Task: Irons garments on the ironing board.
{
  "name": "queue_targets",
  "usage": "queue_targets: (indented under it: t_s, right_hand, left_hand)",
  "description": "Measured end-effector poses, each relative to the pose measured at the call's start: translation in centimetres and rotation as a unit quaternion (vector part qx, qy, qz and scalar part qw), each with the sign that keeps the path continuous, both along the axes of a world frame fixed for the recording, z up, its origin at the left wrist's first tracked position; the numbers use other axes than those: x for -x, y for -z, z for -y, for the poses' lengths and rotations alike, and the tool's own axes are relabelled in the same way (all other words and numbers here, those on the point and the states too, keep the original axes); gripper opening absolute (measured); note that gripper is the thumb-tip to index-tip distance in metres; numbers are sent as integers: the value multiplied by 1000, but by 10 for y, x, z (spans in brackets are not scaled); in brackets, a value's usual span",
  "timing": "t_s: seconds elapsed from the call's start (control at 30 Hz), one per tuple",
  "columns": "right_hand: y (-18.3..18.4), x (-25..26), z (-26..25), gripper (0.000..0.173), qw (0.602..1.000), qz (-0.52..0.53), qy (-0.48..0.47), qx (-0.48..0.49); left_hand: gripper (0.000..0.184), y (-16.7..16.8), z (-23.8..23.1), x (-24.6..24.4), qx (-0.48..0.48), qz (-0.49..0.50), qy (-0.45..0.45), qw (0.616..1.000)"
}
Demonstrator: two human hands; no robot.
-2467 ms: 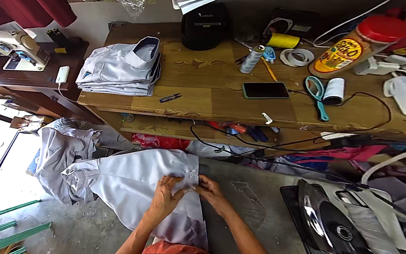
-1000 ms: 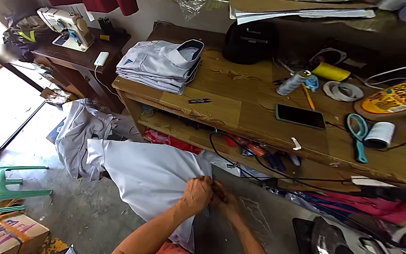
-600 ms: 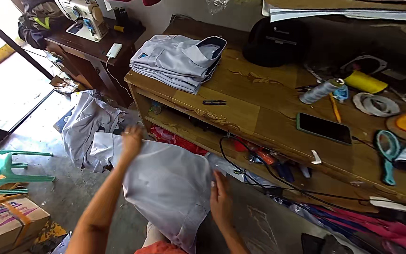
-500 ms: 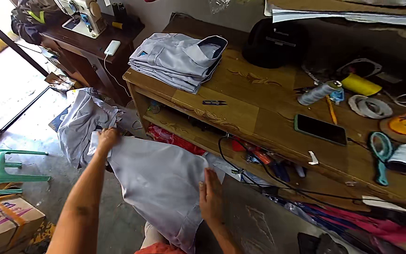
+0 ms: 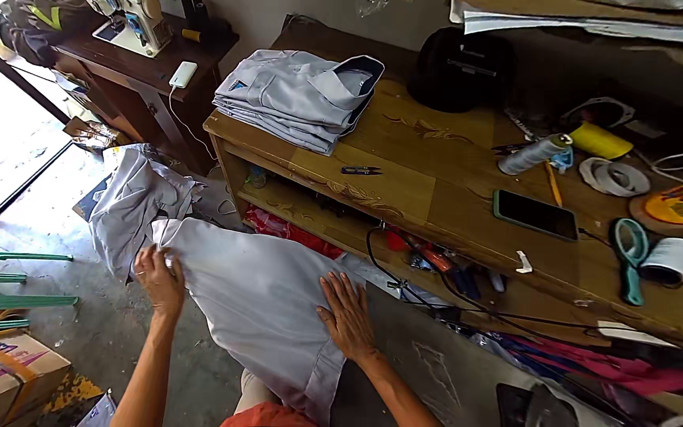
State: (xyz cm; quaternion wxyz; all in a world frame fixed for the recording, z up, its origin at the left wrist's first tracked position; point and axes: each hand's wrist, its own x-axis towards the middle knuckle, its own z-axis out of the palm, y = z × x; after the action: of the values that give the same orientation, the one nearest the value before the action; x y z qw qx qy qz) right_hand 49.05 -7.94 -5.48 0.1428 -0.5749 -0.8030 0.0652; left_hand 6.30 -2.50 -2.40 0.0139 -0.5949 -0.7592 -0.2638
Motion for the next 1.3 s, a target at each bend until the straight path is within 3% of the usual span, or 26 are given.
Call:
queue_targets:
  t_s: [0.07,0.17,0.23,0.4,0.47,0.57,0.7,0.77,0.8,0.87,0.9,0.93,1.0,1.1,1.2,1.3]
  right_hand:
    - [-1,-4,-2,68,1000,-1,-9,7]
    - [-1,-6,-4,69,1000,-5,-20,16]
    - [0,-8,-6,67,1000,-7,-23,16]
    - [3,-7,-5,67,1000,-13,-19,20]
    - [5,-7,-6,66,999,-19,-21,16]
    - [5,-7,-6,65,999,-22,-23,14]
    - [5,-6,1,66,999,-19,-31,-6]
    - [8,-4,9,66,999,-16,-39,-18]
    - [9,-3,13,65,999,-15,-41,-23]
    - [7,-6,17,67,999,-22,-40,-18]
    - [4,-8,16,69,999,-28,-36,-12]
    - [1,-9,16,71,999,-38,-30,-9]
    - [-5,-12,18,72,998,-56,-12,-4]
    - [-13,-5,22,70,997,-72,36,-2]
    - [-23,13,21,68,992,-88,91,7]
    - [-13,25,19,66,988,-89,122,6]
  left_hand:
    - [43,-13,34,-61,17,22,135,990]
    - [54,-24,105,-147,119,51,410,903]
    - [60,-13,145,-167,121,36,483,866]
    - [37,16,199,-156,71,-18,409,910]
    - [21,26,204,-160,60,-36,417,906]
    - [20,24,211,-163,38,-28,438,898]
    - [18,35,276,-157,81,6,441,894]
    - [15,42,294,-159,177,32,434,883]
    - [16,34,288,-162,275,52,437,855]
    - [25,1,249,-171,464,120,445,756]
    - [27,-16,223,-173,478,152,445,741]
    - [26,-34,194,-171,440,180,441,762]
    - [24,-64,123,-156,297,193,393,849]
    - [33,-71,2,-103,178,84,230,953]
    - [34,-46,-83,-44,196,42,100,975]
    - [28,-23,-111,-14,237,42,60,969]
